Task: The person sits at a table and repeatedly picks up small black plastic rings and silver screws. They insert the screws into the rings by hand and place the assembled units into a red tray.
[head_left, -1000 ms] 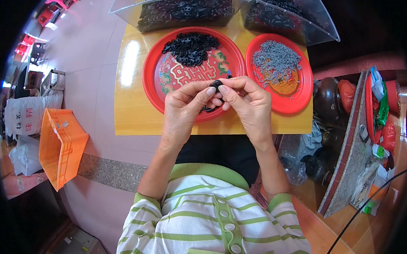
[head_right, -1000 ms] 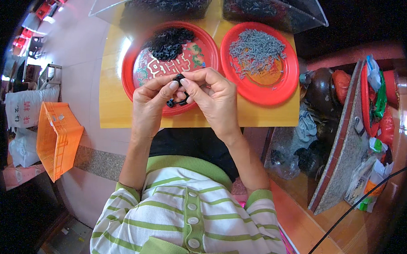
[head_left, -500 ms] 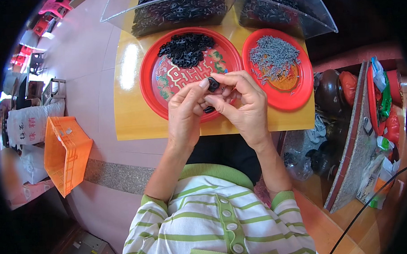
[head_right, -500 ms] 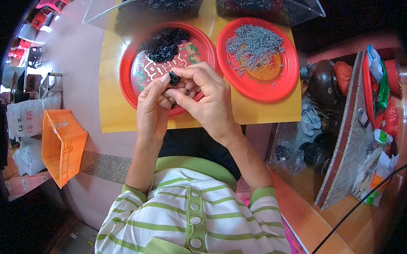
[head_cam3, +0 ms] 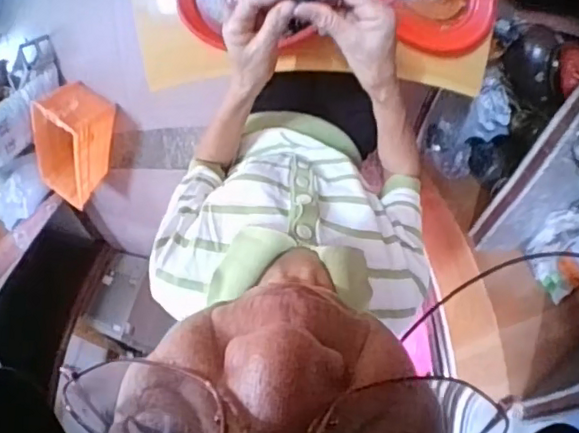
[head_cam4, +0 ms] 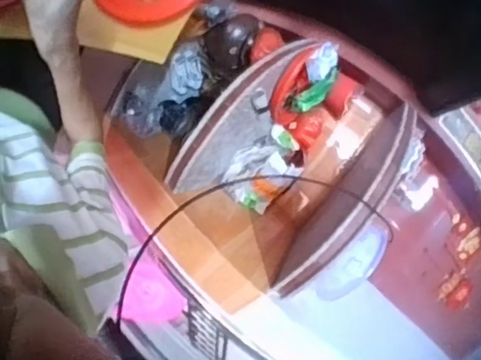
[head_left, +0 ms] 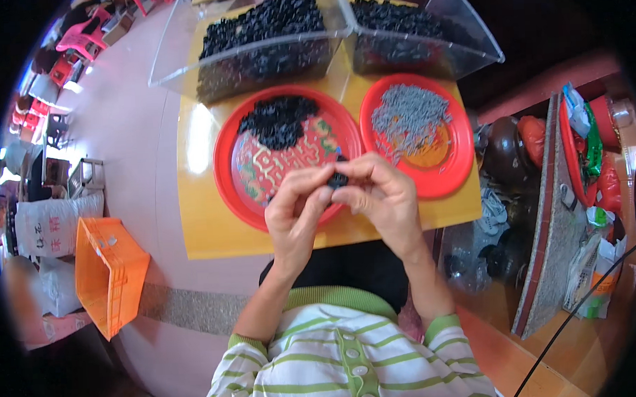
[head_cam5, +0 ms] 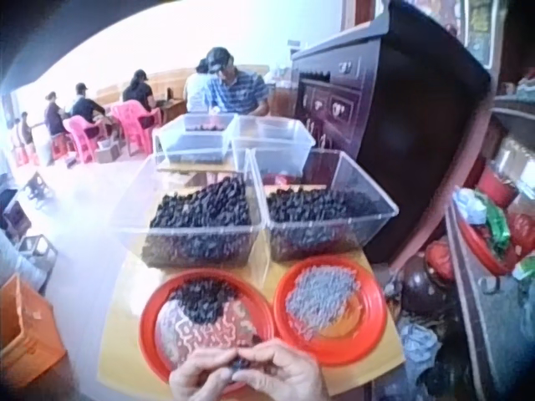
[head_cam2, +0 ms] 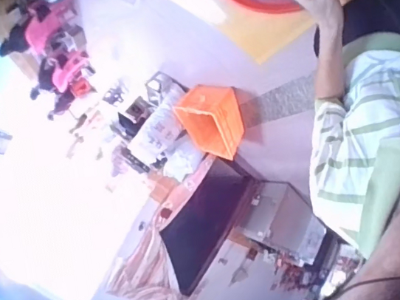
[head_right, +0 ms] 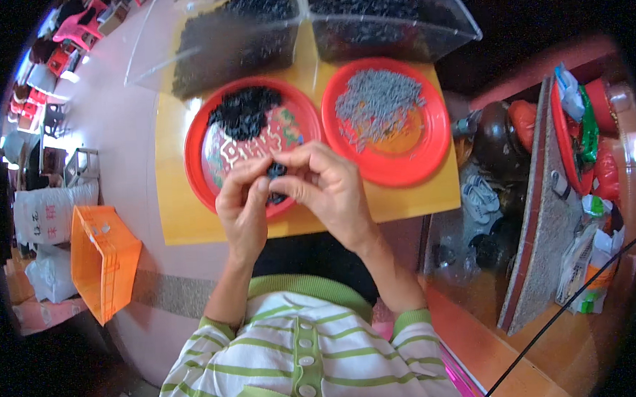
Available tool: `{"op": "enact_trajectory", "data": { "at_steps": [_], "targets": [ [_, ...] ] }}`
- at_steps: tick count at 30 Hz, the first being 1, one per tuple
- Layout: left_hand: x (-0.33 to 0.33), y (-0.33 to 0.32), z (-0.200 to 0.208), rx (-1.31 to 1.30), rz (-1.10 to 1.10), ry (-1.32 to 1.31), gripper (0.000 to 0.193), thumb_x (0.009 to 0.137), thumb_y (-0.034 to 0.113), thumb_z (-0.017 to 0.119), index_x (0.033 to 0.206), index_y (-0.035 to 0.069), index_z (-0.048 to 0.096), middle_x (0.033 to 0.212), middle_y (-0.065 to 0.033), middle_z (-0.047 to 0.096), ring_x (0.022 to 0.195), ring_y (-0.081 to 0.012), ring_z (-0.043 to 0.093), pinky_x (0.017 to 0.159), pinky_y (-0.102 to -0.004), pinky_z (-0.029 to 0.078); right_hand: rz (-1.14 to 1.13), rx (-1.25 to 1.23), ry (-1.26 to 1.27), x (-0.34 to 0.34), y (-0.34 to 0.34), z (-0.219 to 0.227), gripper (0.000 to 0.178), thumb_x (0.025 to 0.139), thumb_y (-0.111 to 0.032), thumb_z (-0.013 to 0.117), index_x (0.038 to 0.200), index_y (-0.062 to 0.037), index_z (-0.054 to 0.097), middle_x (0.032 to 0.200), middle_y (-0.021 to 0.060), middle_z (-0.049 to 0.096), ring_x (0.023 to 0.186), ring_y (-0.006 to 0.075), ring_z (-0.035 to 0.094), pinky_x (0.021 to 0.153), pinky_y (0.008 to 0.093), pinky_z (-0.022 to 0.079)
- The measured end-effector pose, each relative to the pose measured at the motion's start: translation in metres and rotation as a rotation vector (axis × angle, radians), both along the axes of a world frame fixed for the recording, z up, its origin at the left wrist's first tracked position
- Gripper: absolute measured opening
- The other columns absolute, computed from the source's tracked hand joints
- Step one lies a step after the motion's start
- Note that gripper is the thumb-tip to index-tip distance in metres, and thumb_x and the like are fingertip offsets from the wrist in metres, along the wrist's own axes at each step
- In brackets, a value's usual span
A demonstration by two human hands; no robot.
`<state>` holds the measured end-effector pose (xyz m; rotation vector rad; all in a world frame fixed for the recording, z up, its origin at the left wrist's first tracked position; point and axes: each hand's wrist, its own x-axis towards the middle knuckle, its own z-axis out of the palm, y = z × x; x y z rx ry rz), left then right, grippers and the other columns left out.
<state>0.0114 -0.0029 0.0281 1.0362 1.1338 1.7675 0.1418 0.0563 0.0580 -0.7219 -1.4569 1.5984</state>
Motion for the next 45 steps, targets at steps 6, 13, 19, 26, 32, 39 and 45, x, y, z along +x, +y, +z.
{"op": "enact_trajectory", "data": {
  "at_steps": [6,13,19,26,32,39,45],
  "targets": [
    [0.001,0.005,0.000,0.033,-0.006,-0.014,0.020,0.082,-0.008,0.061,0.101,-0.003,0.064,0.102,-0.0110,0.061,0.094,-0.0147,0.057,0.082,-0.0245,0.045,-0.004,0.064,-0.083,0.005,0.003,0.006,0.018,0.081,-0.004,0.067,0.097,0.0006,0.060,0.089,0.0033,0.055,0.078,0.0077,0.054,0.066,0.0213,0.046],
    [0.005,0.014,-0.002,0.003,0.016,-0.101,0.018,0.082,-0.008,0.060,0.098,-0.002,0.066,0.099,-0.0101,0.062,0.092,-0.0135,0.058,0.078,-0.0234,0.046,0.019,0.099,-0.117,0.009,0.015,0.006,0.017,0.083,-0.002,0.065,0.099,0.0006,0.060,0.085,0.0014,0.058,0.077,0.0069,0.057,0.065,0.0218,0.048],
    [-0.015,0.020,0.011,-0.107,0.049,-0.058,0.032,0.091,0.001,0.050,0.123,-0.003,0.051,0.101,-0.0127,0.063,0.083,-0.0156,0.061,0.074,-0.0264,0.051,-0.226,0.198,-0.250,0.013,0.073,0.033,0.021,0.083,-0.003,0.064,0.104,-0.0008,0.062,0.095,0.0039,0.065,0.074,0.0065,0.059,0.066,0.0218,0.049],
    [-0.069,0.003,0.012,-0.273,0.215,0.413,0.017,0.088,-0.003,0.055,0.103,-0.005,0.063,0.090,-0.0062,0.062,0.077,-0.0095,0.057,0.069,-0.0225,0.047,-0.614,0.706,-0.706,0.042,0.186,0.058,0.031,0.082,-0.007,0.062,0.112,0.0013,0.061,0.079,0.0001,0.060,0.064,0.0045,0.049,0.058,0.0201,0.042],
    [-0.090,-0.027,0.004,-0.393,0.123,0.788,0.014,0.081,-0.002,0.063,0.094,-0.003,0.066,0.083,-0.0058,0.063,0.072,-0.0086,0.057,0.065,-0.0207,0.046,-0.653,0.540,-0.467,0.040,0.149,0.012,0.030,0.086,-0.011,0.064,0.115,-0.0090,0.063,0.072,-0.0048,0.057,0.057,-0.0005,0.042,0.051,0.0152,0.033],
    [-0.075,-0.033,0.002,-0.379,0.082,0.913,0.013,0.077,0.001,0.067,0.090,0.001,0.067,0.080,-0.0066,0.062,0.066,-0.0125,0.057,0.060,-0.0249,0.046,-0.564,0.428,-0.655,0.079,0.088,-0.027,0.022,0.085,-0.008,0.063,0.106,-0.0070,0.067,0.090,0.0010,0.063,0.070,0.0067,0.053,0.062,0.0229,0.046],
    [-0.067,-0.031,-0.001,-0.331,-0.001,0.960,0.011,0.076,0.003,0.068,0.087,0.000,0.066,0.081,-0.0069,0.061,0.069,-0.0147,0.059,0.060,-0.0268,0.046,-0.578,0.375,-0.688,0.102,0.058,-0.029,0.019,0.085,-0.006,0.062,0.103,-0.0029,0.067,0.099,0.0030,0.064,0.086,0.0076,0.056,0.077,0.0220,0.044]
  ]
}}
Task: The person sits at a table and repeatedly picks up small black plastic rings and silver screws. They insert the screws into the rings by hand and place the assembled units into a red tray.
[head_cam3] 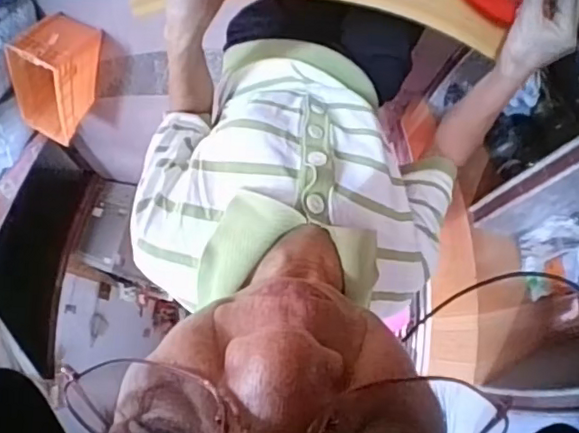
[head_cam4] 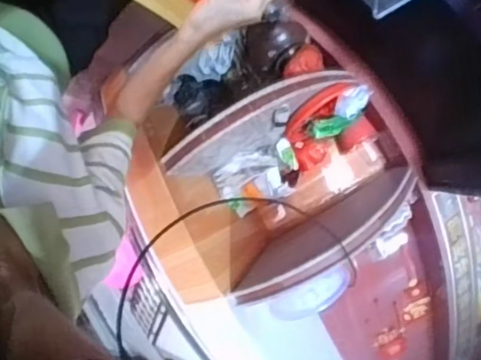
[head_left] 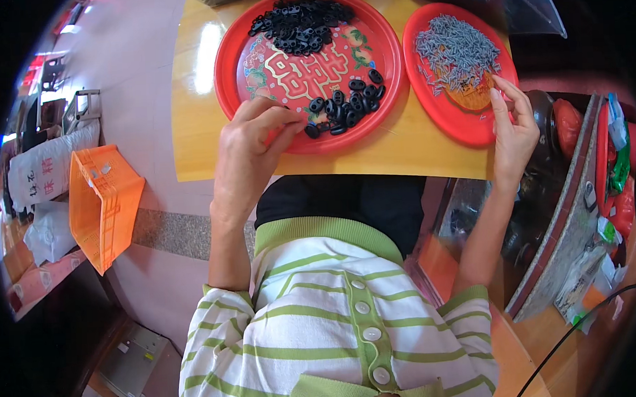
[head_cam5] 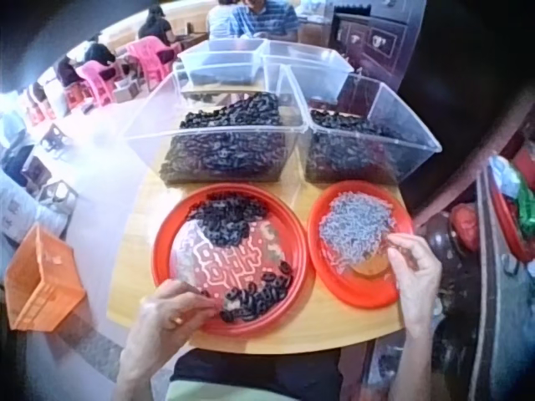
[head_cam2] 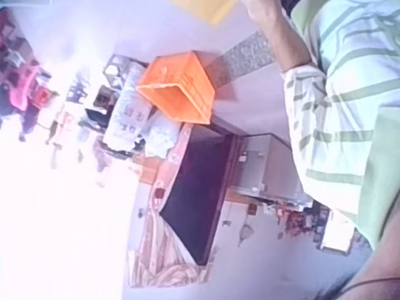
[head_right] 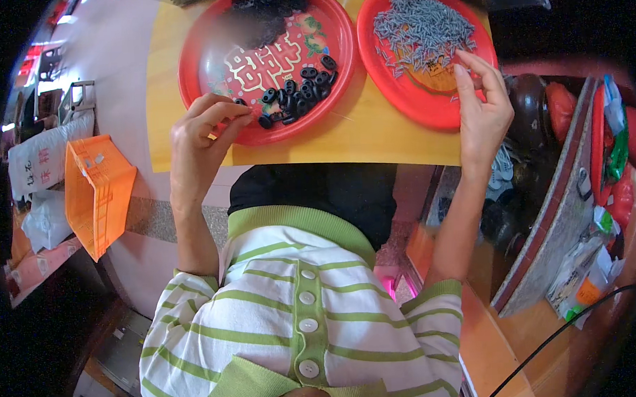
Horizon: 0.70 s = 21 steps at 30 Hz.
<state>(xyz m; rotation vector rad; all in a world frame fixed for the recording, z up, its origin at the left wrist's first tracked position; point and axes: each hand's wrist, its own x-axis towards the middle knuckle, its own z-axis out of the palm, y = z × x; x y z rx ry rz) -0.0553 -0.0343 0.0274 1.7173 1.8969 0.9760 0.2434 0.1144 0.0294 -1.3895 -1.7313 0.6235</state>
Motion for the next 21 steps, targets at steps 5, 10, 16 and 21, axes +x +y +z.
{"op": "enact_trajectory", "data": {
  "at_steps": [5,10,16,21],
  "targets": [
    [0.014,0.005,-0.006,-0.051,-0.025,0.057,0.013,0.075,0.005,0.069,0.087,0.001,0.067,0.081,-0.0093,0.060,0.074,-0.0212,0.060,0.065,-0.0307,0.047,0.011,0.002,0.001,0.015,-0.009,-0.005,0.017,0.086,-0.005,0.061,0.102,-0.0019,0.066,0.098,0.0036,0.064,0.088,0.0080,0.056,0.079,0.0224,0.044],
    [0.027,0.011,-0.013,-0.110,0.021,0.145,0.016,0.069,0.008,0.070,0.083,0.005,0.064,0.083,-0.0101,0.056,0.084,-0.0295,0.054,0.074,-0.0383,0.045,0.067,0.022,0.055,0.024,-0.011,-0.006,0.016,0.084,-0.004,0.062,0.099,-0.0019,0.067,0.095,0.0040,0.064,0.075,0.0071,0.056,0.071,0.0216,0.046],
    [0.032,0.019,-0.005,-0.146,-0.010,0.172,0.015,0.069,0.002,0.068,0.083,0.002,0.062,0.082,-0.0112,0.054,0.084,-0.0297,0.053,0.073,-0.0384,0.044,0.034,-0.054,-0.399,0.045,-0.003,0.003,0.012,0.078,-0.007,0.066,0.089,-0.0013,0.066,0.080,0.0093,0.063,0.063,0.0168,0.058,0.059,0.0284,0.045],
    [0.034,0.016,-0.001,-0.076,0.037,-0.052,0.013,0.071,-0.003,0.066,0.080,-0.001,0.057,0.078,-0.0106,0.054,0.075,-0.0238,0.056,0.066,-0.0326,0.044,0.081,0.003,-0.508,0.055,0.004,0.002,0.013,0.076,-0.012,0.067,0.085,-0.0029,0.065,0.080,0.0089,0.061,0.065,0.0217,0.058,0.062,0.0323,0.044]
  ]
}}
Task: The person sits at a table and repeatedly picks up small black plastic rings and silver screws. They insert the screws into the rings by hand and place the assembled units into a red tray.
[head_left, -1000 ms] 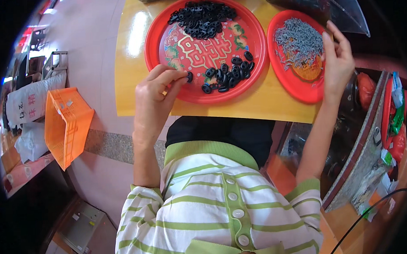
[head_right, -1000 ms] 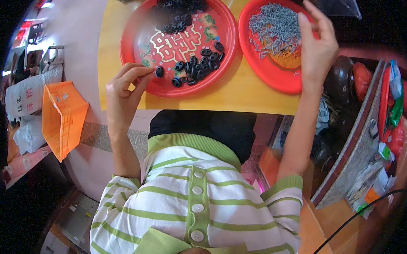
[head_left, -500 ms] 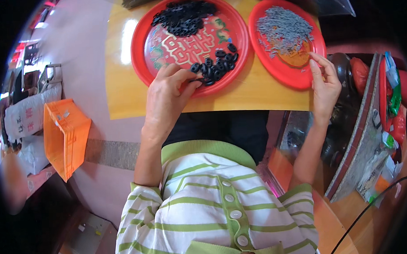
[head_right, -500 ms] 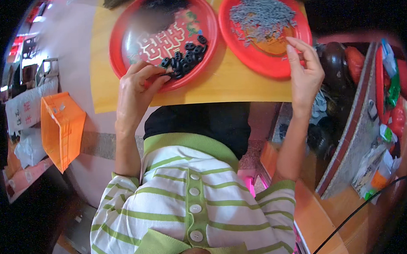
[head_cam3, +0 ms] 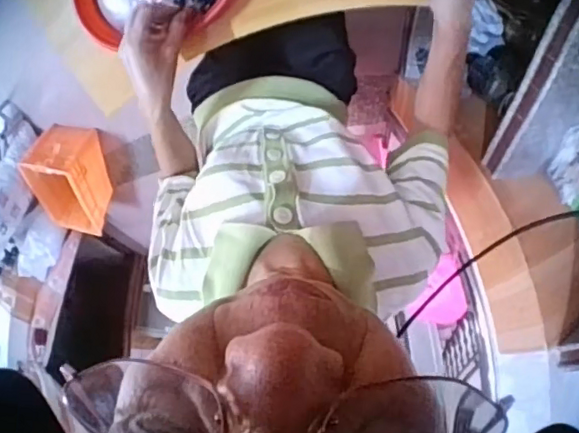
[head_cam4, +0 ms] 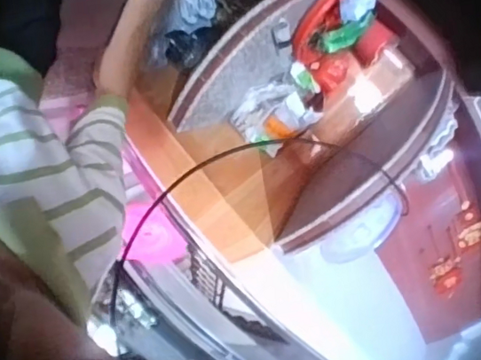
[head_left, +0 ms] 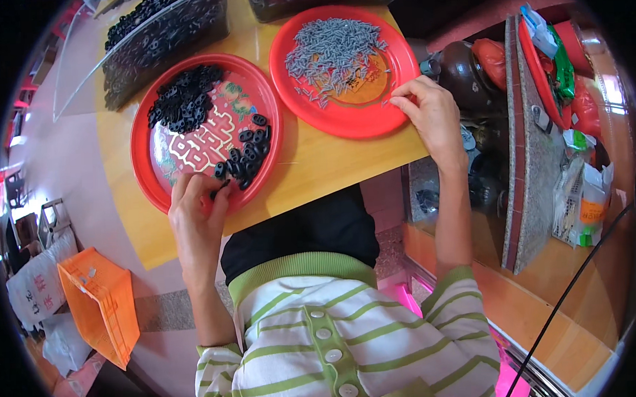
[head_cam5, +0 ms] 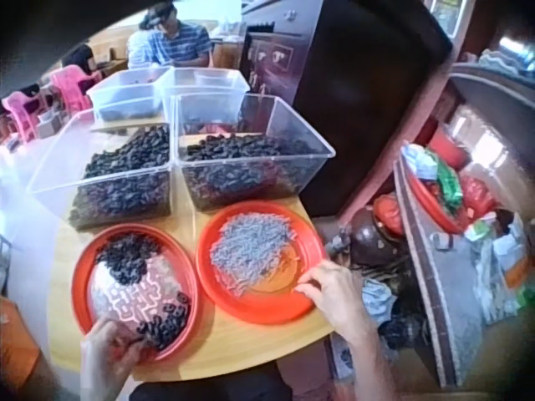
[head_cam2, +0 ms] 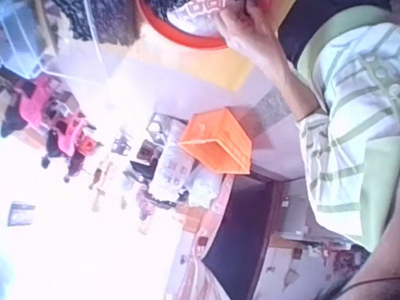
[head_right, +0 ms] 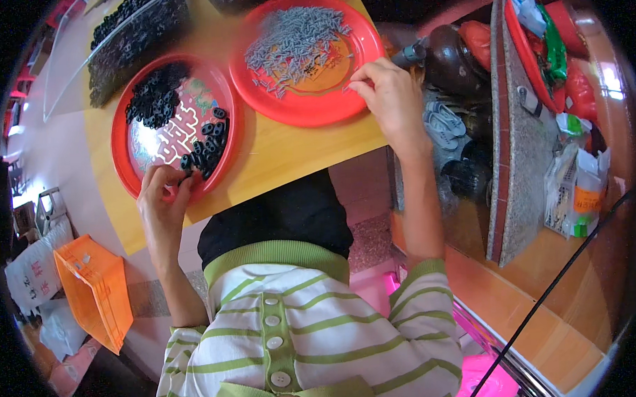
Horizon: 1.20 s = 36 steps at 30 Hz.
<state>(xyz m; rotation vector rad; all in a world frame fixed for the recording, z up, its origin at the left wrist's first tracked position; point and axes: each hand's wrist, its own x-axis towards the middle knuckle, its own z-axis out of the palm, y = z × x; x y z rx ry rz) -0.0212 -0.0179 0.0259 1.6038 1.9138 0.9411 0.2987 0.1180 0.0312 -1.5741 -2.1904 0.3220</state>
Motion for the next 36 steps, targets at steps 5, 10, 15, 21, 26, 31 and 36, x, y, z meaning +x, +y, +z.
{"op": "enact_trajectory", "data": {
  "at_steps": [5,10,15,21,26,31,36],
  "targets": [
    [0.000,-0.007,-0.002,0.013,0.095,-0.531,0.010,0.081,-0.008,0.061,0.084,-0.003,0.053,0.081,-0.0049,0.058,0.080,-0.0133,0.062,0.071,-0.0236,0.049,0.058,-0.066,-0.146,-0.008,0.004,-0.001,0.014,0.075,-0.016,0.068,0.081,-0.0039,0.063,0.081,0.0086,0.062,0.076,0.0276,0.061,0.067,0.0374,0.046],
    [0.004,-0.008,0.002,-0.008,0.084,-0.818,0.009,0.083,-0.008,0.060,0.090,-0.005,0.055,0.087,-0.0080,0.061,0.084,-0.0157,0.064,0.077,-0.0254,0.052,0.111,-0.108,-0.170,-0.012,0.011,-0.002,0.013,0.074,-0.015,0.068,0.081,-0.0052,0.062,0.082,0.0094,0.061,0.080,0.0287,0.061,0.068,0.0387,0.047],
    [0.008,-0.002,0.003,-0.085,0.082,-0.998,0.012,0.083,-0.001,0.064,0.094,-0.004,0.059,0.086,-0.0122,0.066,0.074,-0.0163,0.065,0.068,-0.0258,0.053,0.162,-0.105,-0.122,-0.016,0.011,0.003,0.012,0.073,-0.011,0.067,0.079,-0.0043,0.059,0.081,0.0108,0.059,0.080,0.0311,0.060,0.068,0.0394,0.045],
    [0.005,-0.001,-0.001,-0.087,0.083,-1.288,0.012,0.085,0.001,0.059,0.096,-0.001,0.057,0.092,-0.0145,0.065,0.078,-0.0177,0.065,0.072,-0.0281,0.053,0.059,-0.320,0.123,-0.030,0.003,0.007,0.009,0.078,-0.007,0.065,0.083,-0.0015,0.060,0.080,0.0084,0.062,0.070,0.0166,0.061,0.062,0.0289,0.047],
    [0.006,0.001,0.000,-0.056,0.037,-1.456,0.009,0.088,0.001,0.056,0.097,-0.001,0.056,0.092,-0.0145,0.065,0.083,-0.0172,0.065,0.075,-0.0275,0.053,-0.024,-0.456,0.701,-0.057,-0.016,0.011,0.004,0.085,-0.005,0.062,0.088,-0.0020,0.061,0.083,0.0035,0.064,0.075,0.0084,0.061,0.064,0.0203,0.049],
    [0.006,0.000,-0.007,-0.051,0.028,-1.549,0.011,0.088,0.004,0.058,0.097,-0.002,0.059,0.092,-0.0125,0.065,0.078,-0.0150,0.063,0.073,-0.0266,0.052,0.072,-0.602,0.966,-0.090,-0.040,0.005,0.010,0.084,-0.002,0.063,0.094,-0.0010,0.064,0.089,0.0058,0.066,0.073,0.0074,0.060,0.064,0.0198,0.048],
    [0.010,-0.002,-0.005,-0.078,0.006,-1.544,0.016,0.088,0.006,0.059,0.102,-0.003,0.062,0.092,-0.0101,0.065,0.077,-0.0131,0.061,0.073,-0.0251,0.050,0.171,-0.610,1.131,-0.133,-0.058,0.007,0.012,0.083,-0.004,0.064,0.095,-0.0031,0.067,0.086,0.0012,0.065,0.070,0.0046,0.057,0.062,0.0187,0.047]
  ]
}}
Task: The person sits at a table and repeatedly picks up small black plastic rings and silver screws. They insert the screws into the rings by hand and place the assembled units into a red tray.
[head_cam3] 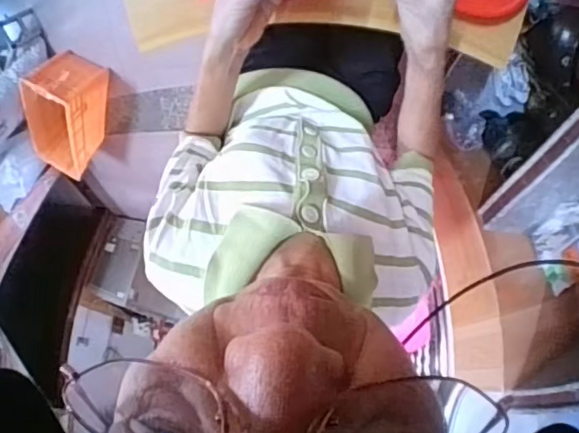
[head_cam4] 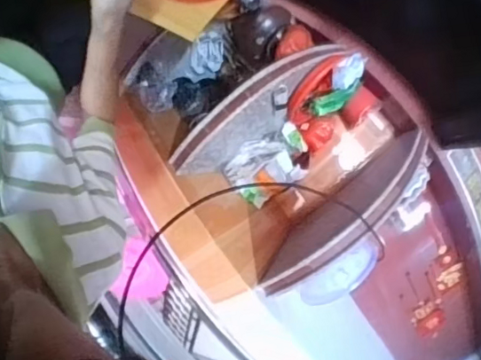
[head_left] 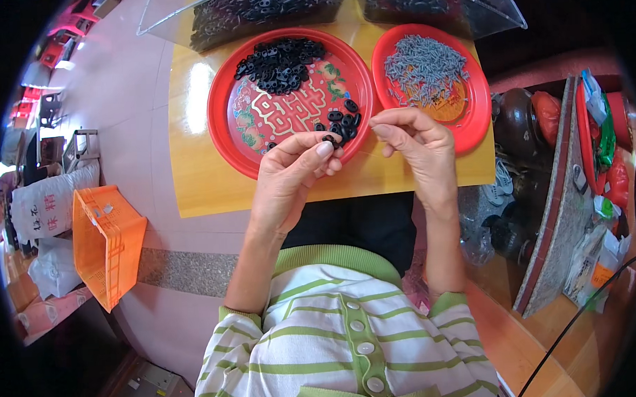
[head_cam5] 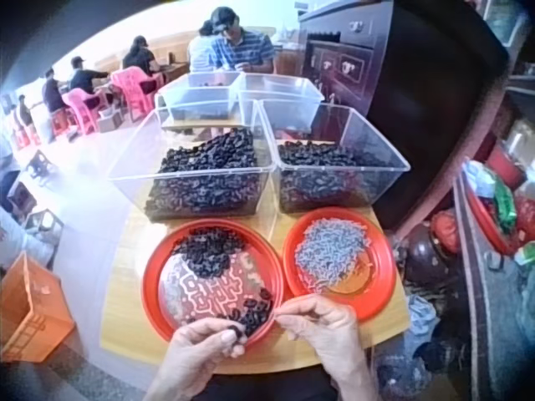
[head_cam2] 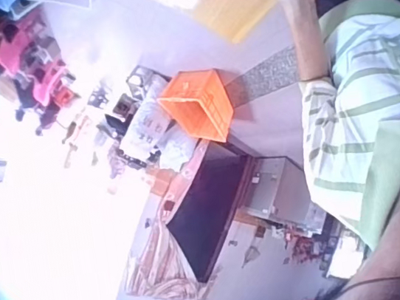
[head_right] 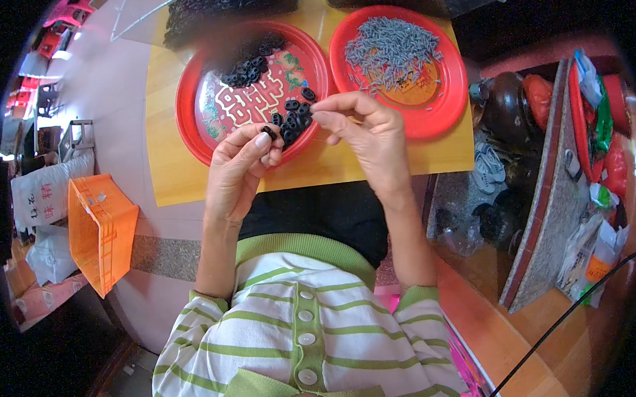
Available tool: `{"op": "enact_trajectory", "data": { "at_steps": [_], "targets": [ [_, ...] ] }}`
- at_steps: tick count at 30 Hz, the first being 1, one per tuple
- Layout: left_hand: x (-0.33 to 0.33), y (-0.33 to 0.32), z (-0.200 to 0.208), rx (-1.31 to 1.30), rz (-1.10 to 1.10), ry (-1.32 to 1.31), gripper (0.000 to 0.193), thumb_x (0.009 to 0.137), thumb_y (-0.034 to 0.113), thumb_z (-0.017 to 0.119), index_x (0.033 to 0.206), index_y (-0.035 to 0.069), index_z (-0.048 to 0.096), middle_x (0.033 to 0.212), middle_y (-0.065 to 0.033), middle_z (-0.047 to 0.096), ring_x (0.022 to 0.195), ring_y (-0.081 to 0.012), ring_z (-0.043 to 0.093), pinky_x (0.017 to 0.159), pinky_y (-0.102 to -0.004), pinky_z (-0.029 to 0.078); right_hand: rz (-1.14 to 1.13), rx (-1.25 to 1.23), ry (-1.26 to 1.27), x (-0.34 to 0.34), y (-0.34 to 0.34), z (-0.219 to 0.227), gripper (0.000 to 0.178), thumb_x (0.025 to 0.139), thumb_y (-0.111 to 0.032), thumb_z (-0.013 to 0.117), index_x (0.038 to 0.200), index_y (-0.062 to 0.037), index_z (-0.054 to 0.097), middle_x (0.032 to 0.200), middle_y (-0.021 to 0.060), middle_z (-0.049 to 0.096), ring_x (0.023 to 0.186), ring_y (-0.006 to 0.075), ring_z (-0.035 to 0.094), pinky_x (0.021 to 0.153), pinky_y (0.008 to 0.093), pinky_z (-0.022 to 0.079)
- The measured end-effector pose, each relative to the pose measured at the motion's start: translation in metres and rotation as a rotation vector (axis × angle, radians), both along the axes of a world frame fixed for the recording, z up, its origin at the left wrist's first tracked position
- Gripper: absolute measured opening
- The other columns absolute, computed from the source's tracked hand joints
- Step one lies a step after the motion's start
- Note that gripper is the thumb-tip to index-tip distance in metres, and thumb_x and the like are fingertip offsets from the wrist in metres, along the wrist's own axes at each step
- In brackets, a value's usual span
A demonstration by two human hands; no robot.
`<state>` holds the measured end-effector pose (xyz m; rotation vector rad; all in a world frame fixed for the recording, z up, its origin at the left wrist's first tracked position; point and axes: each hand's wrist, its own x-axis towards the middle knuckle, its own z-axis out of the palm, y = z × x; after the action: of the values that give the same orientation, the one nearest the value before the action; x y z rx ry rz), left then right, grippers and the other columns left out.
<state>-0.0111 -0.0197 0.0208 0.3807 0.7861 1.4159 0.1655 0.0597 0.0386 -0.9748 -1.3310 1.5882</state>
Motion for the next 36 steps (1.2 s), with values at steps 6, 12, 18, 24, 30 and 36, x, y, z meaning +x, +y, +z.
{"op": "enact_trajectory", "data": {
  "at_steps": [6,12,18,24,30,36],
  "targets": [
    [0.004,0.001,0.005,-0.015,0.024,0.038,0.017,0.089,0.006,0.058,0.103,-0.003,0.062,0.091,-0.0087,0.065,0.078,-0.0124,0.062,0.073,-0.0244,0.050,0.062,-0.079,0.153,-0.022,-0.014,-0.002,0.013,0.085,-0.006,0.063,0.098,-0.0024,0.066,0.089,0.0018,0.066,0.069,0.0043,0.055,0.062,0.0181,0.045],
    [0.004,0.003,0.007,-0.007,0.034,0.046,0.015,0.089,0.006,0.058,0.101,-0.001,0.063,0.090,-0.0084,0.066,0.078,-0.0122,0.062,0.073,-0.0249,0.051,0.078,-0.061,0.167,-0.026,-0.015,-0.003,0.013,0.086,-0.007,0.062,0.098,-0.0020,0.065,0.091,0.0028,0.065,0.072,0.0051,0.058,0.063,0.0183,0.047],
    [0.002,0.005,0.005,-0.022,0.038,0.034,0.013,0.089,0.007,0.058,0.100,0.000,0.063,0.089,-0.0078,0.066,0.077,-0.0114,0.062,0.072,-0.0244,0.051,0.081,-0.022,0.160,-0.030,-0.015,-0.005,0.010,0.086,-0.005,0.062,0.095,-0.0014,0.064,0.093,0.0033,0.064,0.074,0.0061,0.059,0.063,0.0182,0.048],
    [0.006,0.007,0.002,-0.036,0.061,0.084,0.013,0.089,0.007,0.059,0.098,0.000,0.063,0.086,-0.0058,0.065,0.076,-0.0102,0.061,0.071,-0.0232,0.051,0.011,0.115,0.117,-0.036,-0.021,-0.008,0.009,0.086,-0.001,0.061,0.094,0.0012,0.063,0.094,0.0054,0.061,0.073,0.0073,0.059,0.066,0.0205,0.050],
    [0.009,0.011,-0.006,-0.040,0.055,0.101,0.013,0.089,0.008,0.059,0.097,-0.001,0.063,0.083,-0.0041,0.064,0.074,-0.0092,0.061,0.070,-0.0226,0.050,0.002,0.006,0.182,-0.034,-0.023,-0.021,0.010,0.087,-0.001,0.059,0.096,0.0023,0.061,0.098,0.0075,0.061,0.076,0.0090,0.060,0.070,0.0215,0.051],
    [0.005,0.013,0.002,-0.040,0.031,0.071,0.014,0.089,0.009,0.058,0.098,-0.002,0.063,0.084,-0.0044,0.064,0.075,-0.0091,0.061,0.070,-0.0232,0.051,-0.032,-0.045,0.174,-0.033,-0.022,-0.006,0.013,0.087,-0.003,0.060,0.100,0.0023,0.060,0.097,0.0081,0.064,0.082,0.0098,0.061,0.072,0.0222,0.051]
  ]
}}
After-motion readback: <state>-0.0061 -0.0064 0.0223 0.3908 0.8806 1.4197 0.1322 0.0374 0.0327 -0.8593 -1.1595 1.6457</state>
